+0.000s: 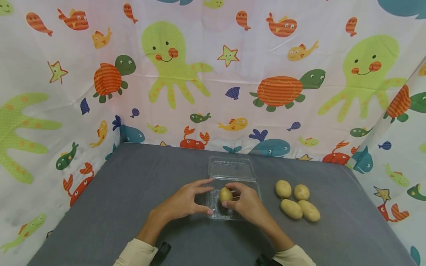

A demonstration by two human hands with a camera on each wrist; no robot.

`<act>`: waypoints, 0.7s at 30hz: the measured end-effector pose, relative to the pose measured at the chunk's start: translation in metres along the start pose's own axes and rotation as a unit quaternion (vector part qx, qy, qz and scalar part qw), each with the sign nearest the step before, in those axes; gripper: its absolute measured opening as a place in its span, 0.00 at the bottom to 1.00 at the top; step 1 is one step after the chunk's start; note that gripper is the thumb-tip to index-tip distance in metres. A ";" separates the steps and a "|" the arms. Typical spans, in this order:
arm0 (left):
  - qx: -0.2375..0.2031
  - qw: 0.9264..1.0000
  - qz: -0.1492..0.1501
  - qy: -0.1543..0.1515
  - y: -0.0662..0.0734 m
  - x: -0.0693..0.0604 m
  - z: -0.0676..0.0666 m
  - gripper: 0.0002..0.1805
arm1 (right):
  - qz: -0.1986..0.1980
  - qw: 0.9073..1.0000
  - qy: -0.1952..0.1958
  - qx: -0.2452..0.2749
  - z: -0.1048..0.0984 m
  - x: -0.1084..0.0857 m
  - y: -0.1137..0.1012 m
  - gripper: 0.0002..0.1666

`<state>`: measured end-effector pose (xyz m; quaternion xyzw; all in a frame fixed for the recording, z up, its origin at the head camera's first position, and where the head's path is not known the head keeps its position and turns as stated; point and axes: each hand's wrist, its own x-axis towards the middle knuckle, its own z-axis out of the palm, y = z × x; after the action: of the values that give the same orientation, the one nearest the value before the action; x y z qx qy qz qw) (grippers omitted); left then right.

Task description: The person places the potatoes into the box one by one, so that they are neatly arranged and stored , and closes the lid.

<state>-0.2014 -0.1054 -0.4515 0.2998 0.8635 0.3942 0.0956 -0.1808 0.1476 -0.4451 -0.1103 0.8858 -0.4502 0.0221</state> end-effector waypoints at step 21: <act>0.003 1.000 -0.003 -0.002 0.000 0.001 0.000 0.43 | -0.006 1.000 -0.018 -0.014 0.013 0.010 -0.005 0.28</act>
<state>-0.2022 -0.1053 -0.4516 0.2979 0.8653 0.3912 0.0976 -0.1876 0.1328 -0.4481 -0.1235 0.8908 -0.4360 0.0336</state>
